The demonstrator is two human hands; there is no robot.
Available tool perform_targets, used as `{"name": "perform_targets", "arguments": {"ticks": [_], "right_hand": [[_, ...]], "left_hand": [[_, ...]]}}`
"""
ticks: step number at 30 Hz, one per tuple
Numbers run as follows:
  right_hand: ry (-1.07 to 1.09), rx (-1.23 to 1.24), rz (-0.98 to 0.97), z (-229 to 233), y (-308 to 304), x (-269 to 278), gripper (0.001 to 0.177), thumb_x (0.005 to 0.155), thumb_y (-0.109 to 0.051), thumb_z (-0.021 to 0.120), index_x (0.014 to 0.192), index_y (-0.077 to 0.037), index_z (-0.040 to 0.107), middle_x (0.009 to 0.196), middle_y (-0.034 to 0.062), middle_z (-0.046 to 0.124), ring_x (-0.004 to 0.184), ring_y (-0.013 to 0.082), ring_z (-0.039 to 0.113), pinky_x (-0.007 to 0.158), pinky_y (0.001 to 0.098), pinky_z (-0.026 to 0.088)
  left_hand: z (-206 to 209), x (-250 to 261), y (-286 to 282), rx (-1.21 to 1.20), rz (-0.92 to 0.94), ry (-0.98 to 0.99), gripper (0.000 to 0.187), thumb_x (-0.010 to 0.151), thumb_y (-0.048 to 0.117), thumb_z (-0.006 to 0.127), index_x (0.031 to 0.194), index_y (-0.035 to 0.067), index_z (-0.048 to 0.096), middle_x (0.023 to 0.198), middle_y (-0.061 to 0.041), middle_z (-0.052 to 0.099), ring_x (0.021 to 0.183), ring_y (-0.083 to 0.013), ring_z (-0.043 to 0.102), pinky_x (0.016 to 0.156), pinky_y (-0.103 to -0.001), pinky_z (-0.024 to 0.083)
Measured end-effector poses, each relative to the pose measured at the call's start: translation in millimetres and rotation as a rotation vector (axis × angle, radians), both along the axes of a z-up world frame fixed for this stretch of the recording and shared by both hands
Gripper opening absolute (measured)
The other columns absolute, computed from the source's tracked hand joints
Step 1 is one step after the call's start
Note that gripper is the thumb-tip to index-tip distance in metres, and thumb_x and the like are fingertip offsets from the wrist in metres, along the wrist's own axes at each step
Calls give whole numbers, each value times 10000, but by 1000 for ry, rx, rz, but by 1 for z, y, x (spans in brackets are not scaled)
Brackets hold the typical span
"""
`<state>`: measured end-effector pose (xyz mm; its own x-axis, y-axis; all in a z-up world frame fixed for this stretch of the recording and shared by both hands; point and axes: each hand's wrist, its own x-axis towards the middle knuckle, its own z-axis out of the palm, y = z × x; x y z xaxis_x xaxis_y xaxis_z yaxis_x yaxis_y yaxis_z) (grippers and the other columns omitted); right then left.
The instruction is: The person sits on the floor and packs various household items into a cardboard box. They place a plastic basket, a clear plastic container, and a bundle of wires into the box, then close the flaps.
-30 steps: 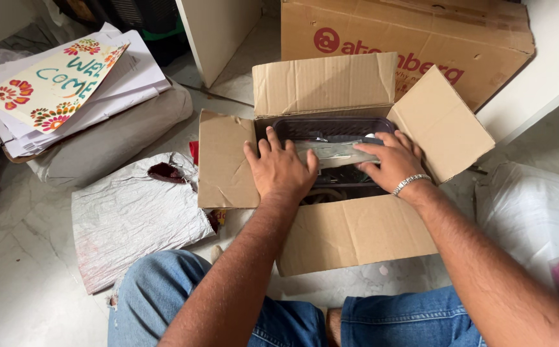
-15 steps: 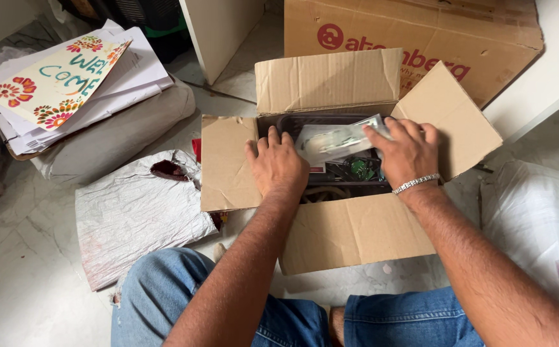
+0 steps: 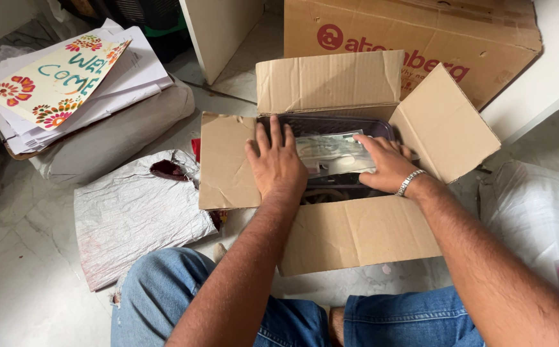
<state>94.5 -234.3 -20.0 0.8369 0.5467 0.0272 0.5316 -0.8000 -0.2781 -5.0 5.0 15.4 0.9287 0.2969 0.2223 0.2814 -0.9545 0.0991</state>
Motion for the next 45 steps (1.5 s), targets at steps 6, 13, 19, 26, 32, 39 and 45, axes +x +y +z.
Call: {"name": "perform_targets", "arguments": {"ticks": [6,13,19,26,32,39,45], "right_hand": [[-219,129,78,13,6,-13,762,722,-253,755,1443,-178,523,1429,123,505,1377,313,430,1148,514,262],[-342,335,124,31,15,-31,553,829,-245,765,1339,-88,619,1358,160,553,1256,339,555,1056,463,468],[-599,321,-86,25,12,-25,522,869,-167,754,1358,-62,602,1354,201,573,1251,393,591,1030,473,512],[-298,371,-157,0,-1,-1,546,936,-275,738,1395,-50,548,1231,203,638,1168,409,600,994,493,495],[-497,226,-158,-5,4,-5,527,924,-339,751,1364,-86,609,1252,160,627,1211,369,571,1076,513,422],[-400,149,-50,22,13,-38,530,839,-501,753,1253,-177,689,1355,95,574,1314,285,492,1138,594,276],[-413,40,-16,28,14,-49,525,798,-555,764,1205,-226,726,1408,115,538,1422,284,396,1133,671,184]], "left_hand": [[-10,6,-3,69,3,150,751,992,513,392,1564,33,305,1662,-206,202,1519,-333,208,1200,-571,100],[-3,1,-7,64,31,147,785,1014,531,360,1582,-6,286,1652,-211,243,1565,-340,102,1220,-576,76],[-10,10,2,189,107,229,760,947,319,509,1581,3,237,1674,-146,200,1557,-324,46,1174,-620,110],[-17,18,15,55,102,220,760,956,245,530,1632,114,208,1699,-104,180,1561,-302,134,1181,-583,156],[-13,11,15,30,94,148,755,947,293,523,1620,122,226,1701,-128,165,1557,-313,121,1210,-554,109],[8,-11,6,-5,-30,215,735,976,445,478,1604,160,223,1699,-121,128,1558,-335,66,1201,-631,56],[34,-44,-27,-240,-403,393,848,940,719,440,1576,165,350,1675,-144,251,1555,-341,201,1214,-652,158]]}}
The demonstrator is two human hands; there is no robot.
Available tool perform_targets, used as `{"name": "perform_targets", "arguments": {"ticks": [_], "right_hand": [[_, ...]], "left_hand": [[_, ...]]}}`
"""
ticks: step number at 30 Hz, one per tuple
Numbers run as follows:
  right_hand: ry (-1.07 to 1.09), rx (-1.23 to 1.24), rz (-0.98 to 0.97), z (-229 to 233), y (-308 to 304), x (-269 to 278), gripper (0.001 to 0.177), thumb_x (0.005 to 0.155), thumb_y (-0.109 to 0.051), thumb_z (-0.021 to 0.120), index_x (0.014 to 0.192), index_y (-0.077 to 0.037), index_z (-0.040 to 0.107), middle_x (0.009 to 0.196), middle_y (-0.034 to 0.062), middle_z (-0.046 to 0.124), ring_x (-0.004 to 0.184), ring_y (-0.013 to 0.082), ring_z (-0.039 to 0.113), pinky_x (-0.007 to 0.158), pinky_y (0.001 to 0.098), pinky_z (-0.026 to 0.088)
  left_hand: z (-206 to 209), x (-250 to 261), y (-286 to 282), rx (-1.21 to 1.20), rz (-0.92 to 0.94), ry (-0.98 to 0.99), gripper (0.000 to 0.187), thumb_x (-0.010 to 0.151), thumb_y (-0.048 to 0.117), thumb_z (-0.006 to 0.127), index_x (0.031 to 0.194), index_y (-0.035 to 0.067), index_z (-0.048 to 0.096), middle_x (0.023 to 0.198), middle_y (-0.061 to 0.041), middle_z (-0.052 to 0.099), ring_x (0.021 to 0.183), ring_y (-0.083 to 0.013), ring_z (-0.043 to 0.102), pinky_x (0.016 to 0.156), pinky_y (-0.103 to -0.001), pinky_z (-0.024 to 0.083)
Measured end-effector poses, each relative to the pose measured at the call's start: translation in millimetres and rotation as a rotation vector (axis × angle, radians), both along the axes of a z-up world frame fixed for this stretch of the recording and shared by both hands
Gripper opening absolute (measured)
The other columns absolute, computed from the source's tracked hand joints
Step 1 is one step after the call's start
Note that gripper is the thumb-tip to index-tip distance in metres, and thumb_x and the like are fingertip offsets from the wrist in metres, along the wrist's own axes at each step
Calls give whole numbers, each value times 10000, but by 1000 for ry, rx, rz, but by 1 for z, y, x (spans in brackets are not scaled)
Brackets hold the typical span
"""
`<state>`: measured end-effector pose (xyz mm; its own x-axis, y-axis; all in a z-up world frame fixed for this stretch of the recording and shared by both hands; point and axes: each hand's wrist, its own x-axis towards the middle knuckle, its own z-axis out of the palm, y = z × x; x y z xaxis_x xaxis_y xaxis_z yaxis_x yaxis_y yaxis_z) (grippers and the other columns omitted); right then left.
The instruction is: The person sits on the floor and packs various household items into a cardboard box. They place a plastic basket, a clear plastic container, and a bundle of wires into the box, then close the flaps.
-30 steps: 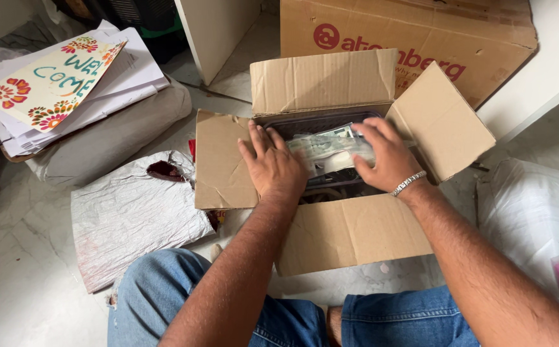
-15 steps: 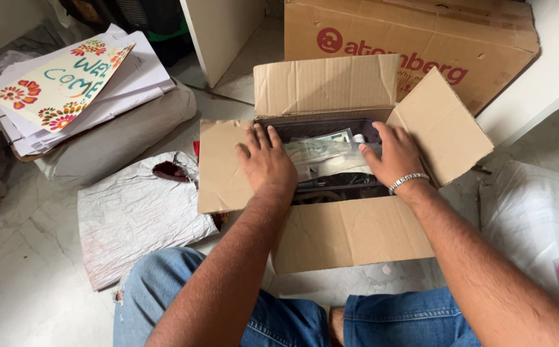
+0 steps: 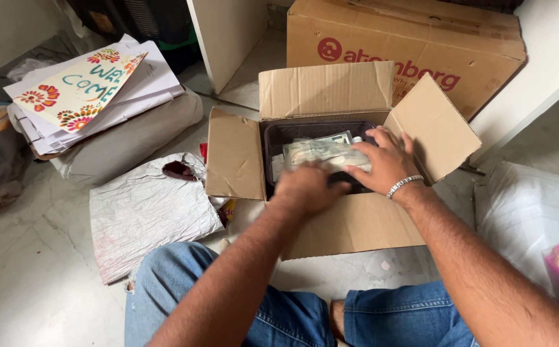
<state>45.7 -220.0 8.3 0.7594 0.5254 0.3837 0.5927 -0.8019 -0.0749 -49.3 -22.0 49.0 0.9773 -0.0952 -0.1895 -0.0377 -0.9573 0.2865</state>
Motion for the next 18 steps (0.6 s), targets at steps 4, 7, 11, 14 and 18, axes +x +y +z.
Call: {"name": "perform_targets", "arguments": {"ticks": [4,7,11,14,18], "right_hand": [[22,-32,-94,-1,-9,1,517,795,-529,760,1224,-243,725,1422,106,530,1412,266,402,1136,681,167],[21,-29,-114,-8,-18,1,506,794,-525,761,1215,-246,730,1422,112,529,1413,282,398,1138,668,166],[-12,-26,-127,-11,-27,4,452,809,-493,764,1188,-248,742,1425,138,529,1424,295,398,1153,646,166],[-68,-112,-234,-4,-28,-1,427,848,-444,760,1230,-256,729,1435,86,542,1490,290,375,1220,656,126],[-244,-122,-362,11,-29,-12,559,813,-415,793,1316,-202,673,1564,188,413,1546,395,233,1200,695,73]], "left_hand": [[7,-30,-26,1,-117,-82,928,871,808,490,1533,161,430,1648,-180,262,1515,-379,234,1198,-630,180],[-4,-33,-29,34,-139,-229,885,850,812,455,1514,225,461,1621,-143,324,1515,-364,258,1169,-661,195],[-27,-15,-20,89,-155,-376,932,816,843,423,1541,257,431,1636,-111,334,1526,-345,264,1189,-630,209],[-31,2,-9,150,-114,-395,977,806,862,406,1571,255,353,1646,-111,281,1521,-339,229,1200,-624,171],[-21,9,1,183,-39,-298,976,848,846,365,1600,232,263,1667,-118,196,1529,-330,162,1194,-620,140]]}}
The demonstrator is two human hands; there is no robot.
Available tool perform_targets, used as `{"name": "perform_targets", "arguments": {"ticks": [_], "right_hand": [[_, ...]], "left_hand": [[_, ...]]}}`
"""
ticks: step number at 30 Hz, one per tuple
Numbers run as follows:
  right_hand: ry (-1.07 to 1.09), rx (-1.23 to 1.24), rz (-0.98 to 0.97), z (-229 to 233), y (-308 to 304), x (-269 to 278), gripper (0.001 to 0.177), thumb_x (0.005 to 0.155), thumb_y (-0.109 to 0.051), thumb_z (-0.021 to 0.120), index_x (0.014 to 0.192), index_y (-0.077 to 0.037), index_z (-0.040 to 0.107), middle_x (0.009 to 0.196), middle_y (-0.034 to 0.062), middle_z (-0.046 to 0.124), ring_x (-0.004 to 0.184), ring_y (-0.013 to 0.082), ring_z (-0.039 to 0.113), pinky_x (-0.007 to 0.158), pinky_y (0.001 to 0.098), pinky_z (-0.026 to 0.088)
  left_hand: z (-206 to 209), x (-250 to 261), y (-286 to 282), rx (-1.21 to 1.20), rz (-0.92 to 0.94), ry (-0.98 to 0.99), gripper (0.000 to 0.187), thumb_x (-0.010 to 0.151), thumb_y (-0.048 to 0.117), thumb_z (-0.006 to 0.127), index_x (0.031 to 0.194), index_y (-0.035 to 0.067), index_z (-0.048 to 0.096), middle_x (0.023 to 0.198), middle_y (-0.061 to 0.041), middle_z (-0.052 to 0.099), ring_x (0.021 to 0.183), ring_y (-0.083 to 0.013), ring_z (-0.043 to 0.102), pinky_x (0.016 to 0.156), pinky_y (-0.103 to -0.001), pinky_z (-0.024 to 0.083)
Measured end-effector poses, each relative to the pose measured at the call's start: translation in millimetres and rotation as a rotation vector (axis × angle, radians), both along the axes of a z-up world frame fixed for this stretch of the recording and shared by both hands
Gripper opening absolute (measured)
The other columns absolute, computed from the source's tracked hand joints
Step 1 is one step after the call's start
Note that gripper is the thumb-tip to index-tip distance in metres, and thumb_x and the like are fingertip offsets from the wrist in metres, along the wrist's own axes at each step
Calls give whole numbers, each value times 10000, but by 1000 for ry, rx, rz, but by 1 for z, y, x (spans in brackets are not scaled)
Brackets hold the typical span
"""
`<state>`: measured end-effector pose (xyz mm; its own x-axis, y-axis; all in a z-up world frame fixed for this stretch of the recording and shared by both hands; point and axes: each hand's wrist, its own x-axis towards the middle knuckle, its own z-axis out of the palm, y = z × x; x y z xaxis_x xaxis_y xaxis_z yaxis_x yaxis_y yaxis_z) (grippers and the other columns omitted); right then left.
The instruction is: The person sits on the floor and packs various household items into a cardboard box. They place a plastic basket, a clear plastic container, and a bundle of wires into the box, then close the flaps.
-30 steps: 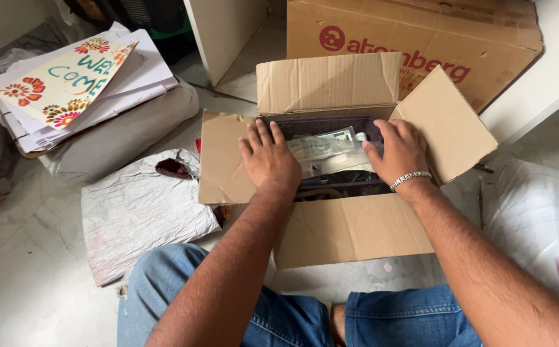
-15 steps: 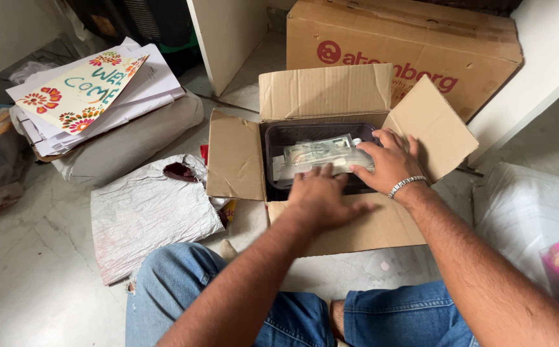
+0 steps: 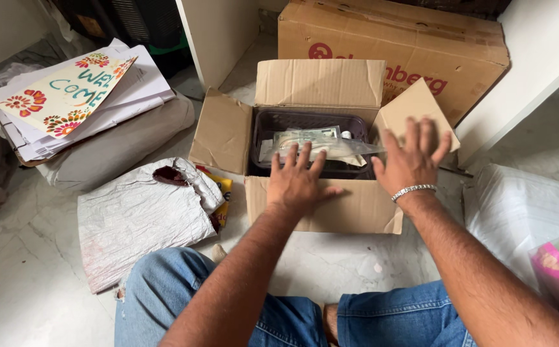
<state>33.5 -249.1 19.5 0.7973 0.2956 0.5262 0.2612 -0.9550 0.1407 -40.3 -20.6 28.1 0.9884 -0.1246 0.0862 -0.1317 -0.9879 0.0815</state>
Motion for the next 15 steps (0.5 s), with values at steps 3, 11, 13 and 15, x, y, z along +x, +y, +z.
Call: {"name": "perform_targets", "arguments": {"ticks": [3,11,13,15], "right_hand": [[-100,56,-52,7,-6,-6,699,792,-354,799,1433,-144,618,1652,252,312,1578,464,145,1193,703,79],[-191,323,42,20,-15,-14,646,822,-57,762,1446,-119,604,1666,286,266,1526,513,261,1213,602,348],[-166,443,61,12,-22,-6,543,841,-9,725,1369,-114,651,1648,307,265,1457,504,340,1180,550,388],[-181,499,66,1,-30,5,447,850,0,722,1283,-104,693,1595,305,308,1411,493,401,1157,515,417]], "left_hand": [[6,-3,9,-104,60,-8,853,945,770,298,1599,223,264,1684,-130,156,1548,-327,107,1204,-626,86],[26,-21,68,-70,646,-90,643,981,517,421,1535,201,349,1689,-174,39,1540,-389,-14,1143,-683,-54],[16,-26,89,-100,777,-176,628,941,455,499,1509,209,390,1681,-194,40,1521,-414,-4,1112,-695,-42],[4,-29,107,-379,784,-383,618,974,434,496,1541,193,457,1728,-174,171,1558,-359,165,1226,-629,136]]}}
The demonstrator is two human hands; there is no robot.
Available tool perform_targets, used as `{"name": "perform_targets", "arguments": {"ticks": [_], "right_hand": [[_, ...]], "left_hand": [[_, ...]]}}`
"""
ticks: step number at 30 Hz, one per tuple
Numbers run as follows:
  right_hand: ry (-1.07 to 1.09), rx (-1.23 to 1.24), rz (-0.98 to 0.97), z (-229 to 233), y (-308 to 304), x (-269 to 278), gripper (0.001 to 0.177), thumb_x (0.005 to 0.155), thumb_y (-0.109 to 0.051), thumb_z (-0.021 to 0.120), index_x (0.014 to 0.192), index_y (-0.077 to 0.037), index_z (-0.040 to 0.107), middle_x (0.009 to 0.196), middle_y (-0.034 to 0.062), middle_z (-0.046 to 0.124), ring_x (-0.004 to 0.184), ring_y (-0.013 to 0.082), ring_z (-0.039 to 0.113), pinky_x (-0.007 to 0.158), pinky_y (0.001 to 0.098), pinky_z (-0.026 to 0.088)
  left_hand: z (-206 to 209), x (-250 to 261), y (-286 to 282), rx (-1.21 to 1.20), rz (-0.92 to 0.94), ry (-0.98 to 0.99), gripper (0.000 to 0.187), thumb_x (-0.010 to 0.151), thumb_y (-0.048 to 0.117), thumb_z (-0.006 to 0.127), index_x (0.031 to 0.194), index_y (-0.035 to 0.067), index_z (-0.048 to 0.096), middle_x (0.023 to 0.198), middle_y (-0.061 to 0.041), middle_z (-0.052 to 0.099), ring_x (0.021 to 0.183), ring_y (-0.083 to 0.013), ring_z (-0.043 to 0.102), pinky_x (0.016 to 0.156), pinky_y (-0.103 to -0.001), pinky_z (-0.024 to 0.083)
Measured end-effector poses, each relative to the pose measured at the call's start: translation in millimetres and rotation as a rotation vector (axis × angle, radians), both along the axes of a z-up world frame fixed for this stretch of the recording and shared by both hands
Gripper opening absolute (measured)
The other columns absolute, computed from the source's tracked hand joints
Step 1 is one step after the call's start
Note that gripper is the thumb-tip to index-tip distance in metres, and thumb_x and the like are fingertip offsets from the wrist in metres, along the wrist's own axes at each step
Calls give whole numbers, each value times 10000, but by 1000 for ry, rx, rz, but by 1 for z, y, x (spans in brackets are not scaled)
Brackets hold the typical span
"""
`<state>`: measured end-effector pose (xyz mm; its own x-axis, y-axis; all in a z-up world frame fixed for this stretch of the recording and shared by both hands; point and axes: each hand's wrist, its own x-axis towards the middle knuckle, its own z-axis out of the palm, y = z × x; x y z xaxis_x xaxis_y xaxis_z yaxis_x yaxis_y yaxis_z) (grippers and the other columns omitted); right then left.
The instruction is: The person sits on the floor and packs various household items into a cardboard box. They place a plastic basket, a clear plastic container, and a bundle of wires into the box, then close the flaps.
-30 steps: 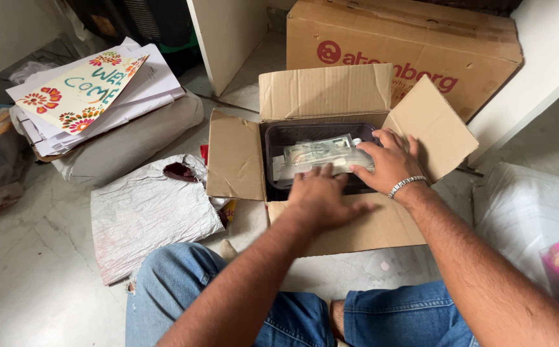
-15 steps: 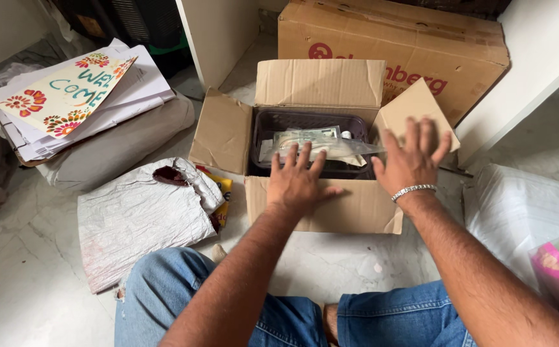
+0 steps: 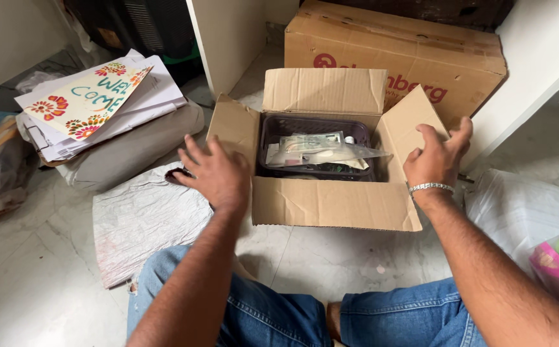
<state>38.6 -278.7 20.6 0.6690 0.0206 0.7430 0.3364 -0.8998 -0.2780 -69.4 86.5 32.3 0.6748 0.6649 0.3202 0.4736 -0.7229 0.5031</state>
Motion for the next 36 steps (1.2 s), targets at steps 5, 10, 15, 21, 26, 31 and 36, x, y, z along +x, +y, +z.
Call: {"name": "perform_targets", "arguments": {"ticks": [5,10,15,21,26,31,36], "right_hand": [[83,68,-20,-13,-20,25,296,887,-69,721,1184,-73,718,1388,219,534,1285,396,553,1093,466,479],[74,-18,88,7,-2,14,320,836,-162,753,1148,-87,749,1268,196,596,1146,382,613,958,463,525],[268,-86,351,34,32,-26,475,849,-394,790,1232,-122,722,1378,162,587,1193,355,626,970,446,533],[305,-354,627,35,39,-34,741,695,-601,845,1251,-126,722,1538,293,376,1420,465,397,1114,490,382],[498,-233,542,29,28,-19,596,843,-598,714,1221,-141,770,1592,283,356,1399,438,432,1108,479,391],[565,158,449,48,7,10,605,967,-652,533,1094,-117,785,1370,195,682,1253,308,650,1047,402,493],[732,594,379,62,-18,11,639,1054,-651,521,1114,-89,820,1204,292,596,1114,413,613,863,419,522]], "left_hand": [[28,-22,5,192,-284,116,513,945,509,532,1376,236,586,1698,-110,210,1592,-327,138,1225,-658,32],[67,-34,-39,496,-773,312,632,945,693,539,1413,269,529,1631,-84,329,1558,-305,195,1257,-667,62],[62,-20,-80,179,-1034,588,1196,691,840,687,1584,152,288,1633,-134,304,1504,-348,269,1220,-553,240],[44,-18,-83,301,-1101,511,1248,548,622,854,1553,86,341,1556,-129,426,1432,-318,398,1136,-583,318],[64,-2,-80,99,-1076,636,702,671,550,726,1249,151,736,1167,-103,769,1094,-258,729,984,-394,574],[93,5,-75,154,-987,489,581,704,599,758,1167,249,762,1075,-64,768,984,-228,750,908,-394,577],[105,10,-71,217,-721,280,420,774,529,779,1073,233,781,1001,-68,766,970,-264,727,883,-442,576]]}}
